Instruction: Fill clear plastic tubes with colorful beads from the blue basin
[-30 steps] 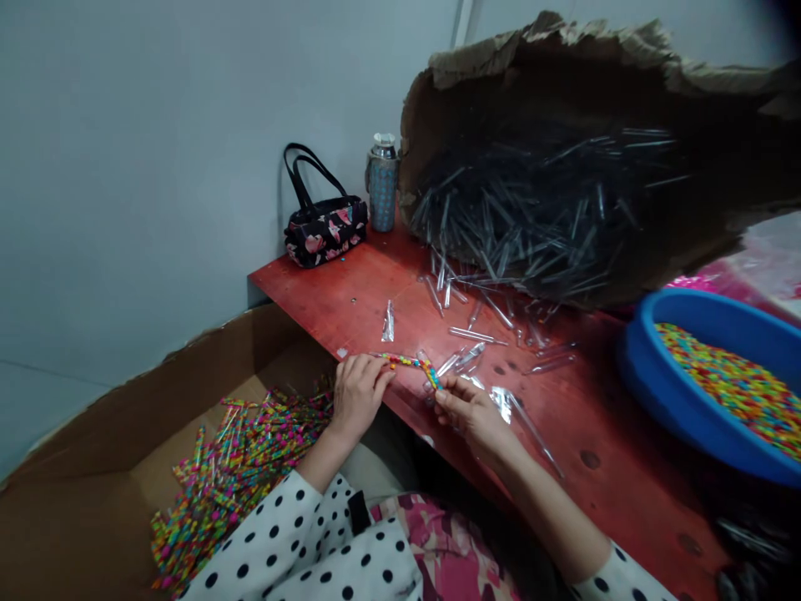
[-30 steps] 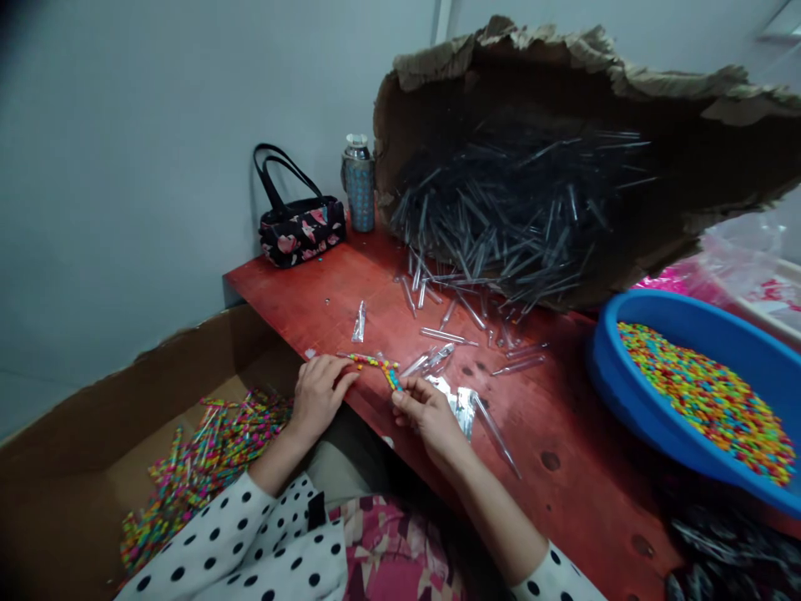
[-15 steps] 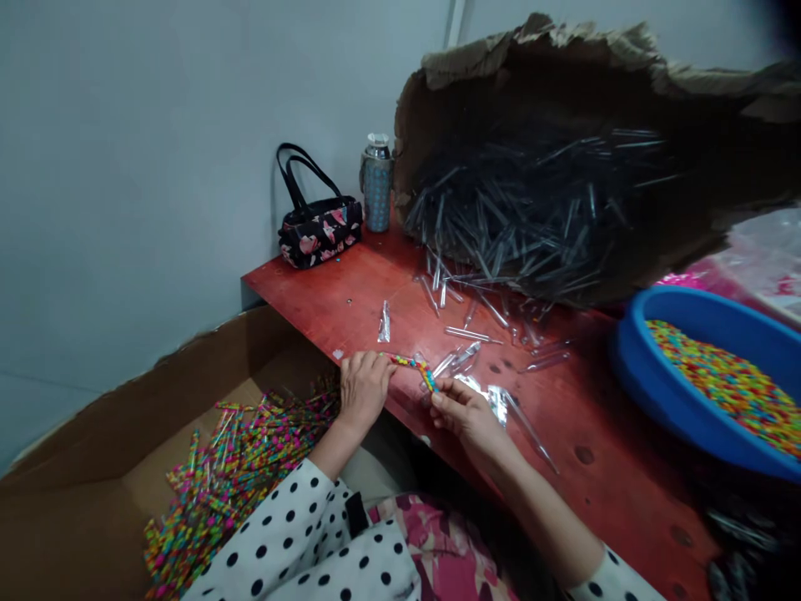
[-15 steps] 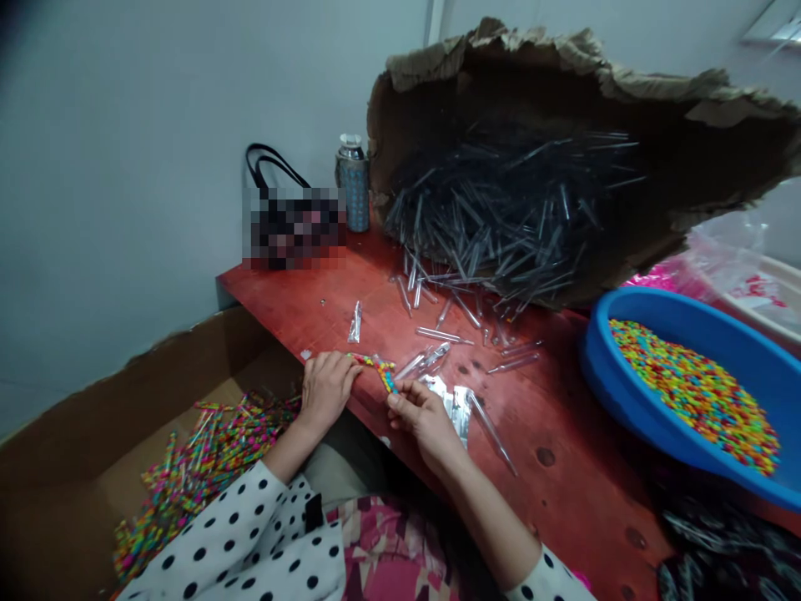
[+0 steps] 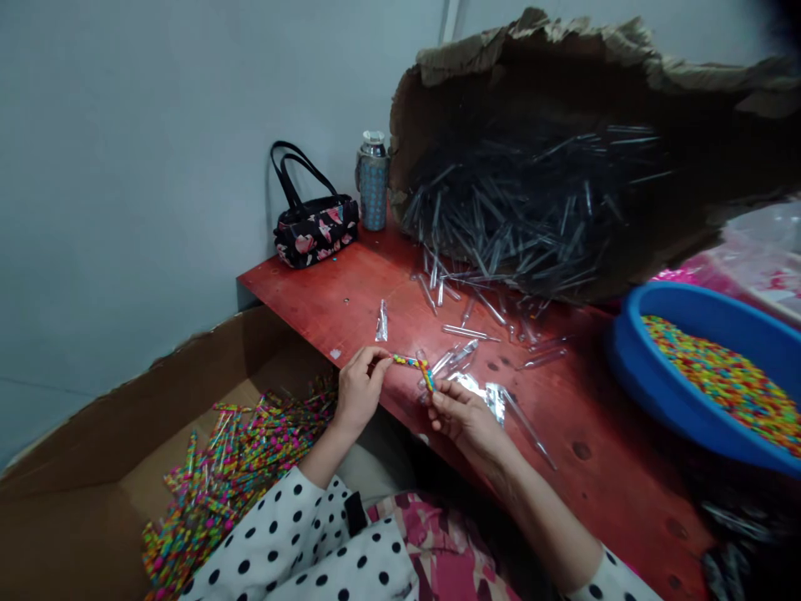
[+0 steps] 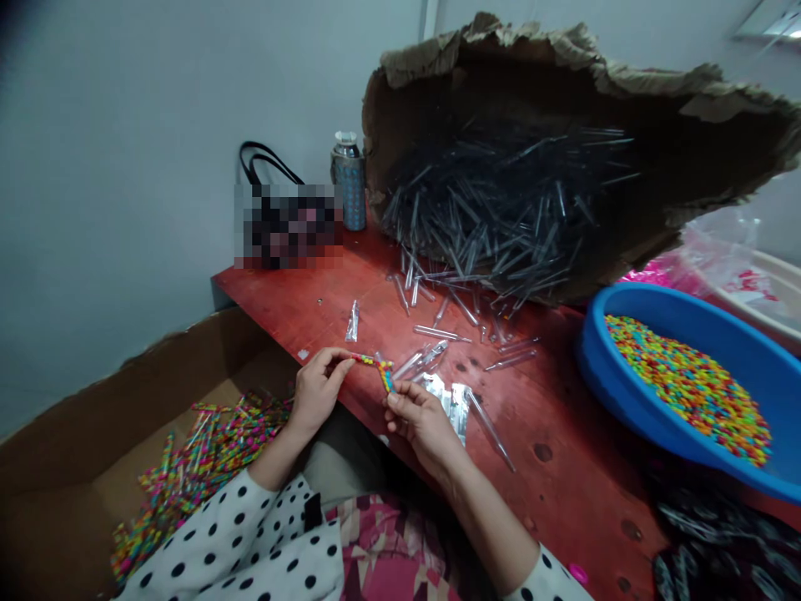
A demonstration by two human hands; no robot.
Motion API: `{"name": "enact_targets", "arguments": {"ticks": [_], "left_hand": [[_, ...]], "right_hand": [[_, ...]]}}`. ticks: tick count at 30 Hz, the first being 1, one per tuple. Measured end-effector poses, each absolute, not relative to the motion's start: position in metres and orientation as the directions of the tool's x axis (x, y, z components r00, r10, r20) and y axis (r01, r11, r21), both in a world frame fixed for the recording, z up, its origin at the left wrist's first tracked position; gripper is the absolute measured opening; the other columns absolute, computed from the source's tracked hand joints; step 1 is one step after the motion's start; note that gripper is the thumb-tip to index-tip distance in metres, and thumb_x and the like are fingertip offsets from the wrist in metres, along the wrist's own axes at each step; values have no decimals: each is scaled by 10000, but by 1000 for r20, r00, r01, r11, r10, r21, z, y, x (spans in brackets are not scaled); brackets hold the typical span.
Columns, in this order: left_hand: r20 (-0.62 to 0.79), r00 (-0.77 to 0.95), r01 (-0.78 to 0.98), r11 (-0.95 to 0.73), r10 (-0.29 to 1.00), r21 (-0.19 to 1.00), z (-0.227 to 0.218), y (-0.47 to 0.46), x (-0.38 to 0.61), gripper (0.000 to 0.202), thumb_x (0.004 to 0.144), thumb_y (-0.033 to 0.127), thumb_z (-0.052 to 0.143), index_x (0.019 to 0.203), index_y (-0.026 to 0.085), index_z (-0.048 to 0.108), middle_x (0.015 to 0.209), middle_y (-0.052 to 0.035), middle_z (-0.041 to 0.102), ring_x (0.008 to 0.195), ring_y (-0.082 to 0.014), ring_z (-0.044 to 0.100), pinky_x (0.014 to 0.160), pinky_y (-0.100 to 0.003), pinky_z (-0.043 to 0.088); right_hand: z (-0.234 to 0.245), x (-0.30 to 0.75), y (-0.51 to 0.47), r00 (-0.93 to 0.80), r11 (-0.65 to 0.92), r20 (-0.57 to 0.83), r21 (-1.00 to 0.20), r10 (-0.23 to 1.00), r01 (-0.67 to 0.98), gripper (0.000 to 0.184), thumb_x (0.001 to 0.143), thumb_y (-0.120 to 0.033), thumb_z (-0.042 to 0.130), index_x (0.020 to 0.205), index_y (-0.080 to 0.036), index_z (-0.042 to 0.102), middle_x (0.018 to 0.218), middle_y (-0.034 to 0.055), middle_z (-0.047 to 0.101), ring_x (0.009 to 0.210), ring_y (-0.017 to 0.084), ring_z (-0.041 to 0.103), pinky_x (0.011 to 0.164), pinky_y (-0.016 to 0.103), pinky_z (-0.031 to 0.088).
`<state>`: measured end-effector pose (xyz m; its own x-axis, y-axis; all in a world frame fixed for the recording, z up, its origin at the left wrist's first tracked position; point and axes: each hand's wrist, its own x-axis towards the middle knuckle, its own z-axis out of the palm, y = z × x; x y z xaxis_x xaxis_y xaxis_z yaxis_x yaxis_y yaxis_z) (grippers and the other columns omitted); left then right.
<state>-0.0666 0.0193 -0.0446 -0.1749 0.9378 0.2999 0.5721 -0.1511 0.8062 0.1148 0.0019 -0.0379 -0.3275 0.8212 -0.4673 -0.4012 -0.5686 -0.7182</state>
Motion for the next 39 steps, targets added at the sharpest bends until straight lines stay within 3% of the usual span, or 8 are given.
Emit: {"name": "enact_targets", "arguments": {"ticks": [9, 13, 17, 22, 27, 32, 36, 39], "left_hand": [[328, -56, 590, -234, 943, 772, -56, 59, -47, 134, 827, 164, 510, 865, 189, 636, 837, -37, 679, 775, -171, 629, 738, -292, 483], [356, 10, 585, -294, 935, 756, -62, 66, -40, 217, 836, 125, 485, 959, 182, 655, 999, -73, 690, 942, -187, 627, 868, -332, 470], [349, -3, 523, -296, 937, 799, -57, 57, -37, 239, 865, 179, 469, 1012, 177, 657, 1059, -85, 679, 993, -191, 617, 905, -333, 461], [21, -49, -6, -21, 999, 1000, -48, 38, -26, 331, 852, 393, 516, 1072, 176, 636, 1024, -90, 693, 924, -213, 650, 815, -324, 508], [-181, 97, -320, 203, 979, 925, -42, 26, -2, 365, 783, 413, 618, 1034, 149, 634, 959, -76, 697, 838, -187, 653, 743, -276, 508], [-240, 103, -480, 260, 965, 838, -32, 20, 12, 238, 744, 347, 670, 867, 151, 616, 774, -10, 671, 665, -122, 635, 611, -208, 507], [-313, 123, -474, 333, 942, 815, -25, 16, 15, 278, 716, 363, 689, 887, 172, 583, 737, 25, 622, 524, -92, 593, 425, -172, 466], [-333, 174, -411, 375, 927, 831, -23, 8, 22, 266, 750, 392, 643, 872, 169, 564, 731, 33, 591, 426, -57, 516, 307, -136, 359]], "right_hand": [[-41, 118, 3, -163, -497, -478, -749, 863, -439, 343, 524, -257, 818, 798, -186, 624, 680, -23, 598, 585, 95, 542, 551, 214, 448], [-44, 117, 2, -97, -407, -411, -789, 906, -459, 355, 553, -213, 793, 866, -187, 628, 712, -24, 613, 617, 100, 568, 599, 219, 465], [-42, 120, 4, -85, -391, -424, -715, 902, -580, 382, 511, -184, 819, 844, -190, 632, 716, -31, 624, 662, 105, 601, 673, 235, 494], [-42, 120, 7, -199, -438, -421, -606, 885, -664, 391, 519, -174, 826, 852, -189, 621, 746, -24, 653, 720, 121, 636, 786, 282, 504], [-45, 111, 3, -165, -399, -385, -677, 908, -618, 382, 522, -183, 822, 834, -175, 602, 728, -26, 650, 710, 123, 636, 764, 267, 501], [-32, 131, -21, -123, -304, -278, -854, 953, -422, 330, 601, -254, 776, 875, -192, 604, 811, -23, 645, 739, 117, 605, 720, 245, 483], [-19, 191, -59, -61, -199, -205, -976, 977, 88, 164, 772, -305, 632, 895, -197, 640, 848, 6, 653, 795, 145, 597, 726, 252, 463], [-19, 255, -97, 157, -172, -110, -865, 981, 471, 163, 843, -321, 540, 863, -198, 644, 832, 24, 658, 794, 157, 600, 736, 262, 461]]}}
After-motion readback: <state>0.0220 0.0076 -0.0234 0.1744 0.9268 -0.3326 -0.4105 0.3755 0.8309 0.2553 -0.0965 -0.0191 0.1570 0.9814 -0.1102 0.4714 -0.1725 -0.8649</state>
